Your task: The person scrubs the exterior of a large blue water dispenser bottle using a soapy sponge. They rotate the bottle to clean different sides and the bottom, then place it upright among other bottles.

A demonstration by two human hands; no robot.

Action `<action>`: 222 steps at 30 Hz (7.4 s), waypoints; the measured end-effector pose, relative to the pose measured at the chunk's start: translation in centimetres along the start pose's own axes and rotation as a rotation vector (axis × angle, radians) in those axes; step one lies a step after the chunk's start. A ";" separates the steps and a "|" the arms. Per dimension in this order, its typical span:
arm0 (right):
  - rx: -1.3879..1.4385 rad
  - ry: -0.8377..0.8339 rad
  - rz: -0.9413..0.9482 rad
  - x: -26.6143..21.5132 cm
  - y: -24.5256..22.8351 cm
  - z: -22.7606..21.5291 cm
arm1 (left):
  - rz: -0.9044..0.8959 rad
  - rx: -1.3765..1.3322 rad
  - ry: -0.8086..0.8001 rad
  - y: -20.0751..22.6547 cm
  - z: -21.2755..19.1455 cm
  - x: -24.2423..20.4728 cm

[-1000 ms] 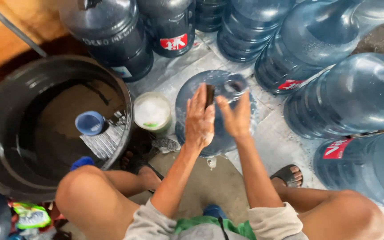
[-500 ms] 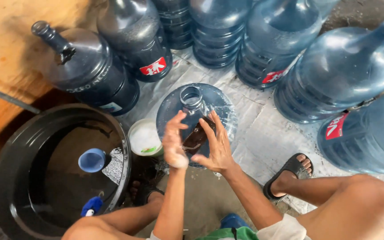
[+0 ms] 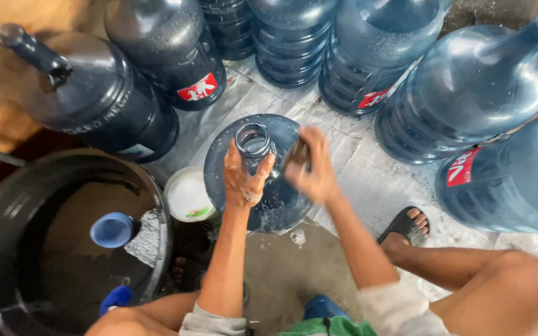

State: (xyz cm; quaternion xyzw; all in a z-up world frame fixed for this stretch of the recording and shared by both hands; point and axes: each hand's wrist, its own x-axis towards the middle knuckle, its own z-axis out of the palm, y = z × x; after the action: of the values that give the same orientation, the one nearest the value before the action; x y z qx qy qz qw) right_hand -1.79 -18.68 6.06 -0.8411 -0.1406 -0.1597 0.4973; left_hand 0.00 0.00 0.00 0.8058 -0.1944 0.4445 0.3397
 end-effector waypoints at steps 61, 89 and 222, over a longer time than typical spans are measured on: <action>0.001 0.124 0.487 2.7 1.6 -1.1 | -0.292 -0.112 -0.075 2.6 -1.4 2.3; 0.204 -0.137 0.198 5.3 1.3 -0.8 | 0.310 0.263 0.180 3.5 -1.3 3.7; 0.022 0.186 0.049 3.7 -1.3 -1.5 | -0.557 -0.232 -0.122 5.9 -3.6 5.2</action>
State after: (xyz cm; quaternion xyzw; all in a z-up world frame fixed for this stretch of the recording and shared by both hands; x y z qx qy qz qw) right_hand 0.92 -19.09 9.26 -0.8203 -0.0748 -0.2234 0.5212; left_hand -3.00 -1.54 7.96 0.8090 -0.0356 0.2598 0.5260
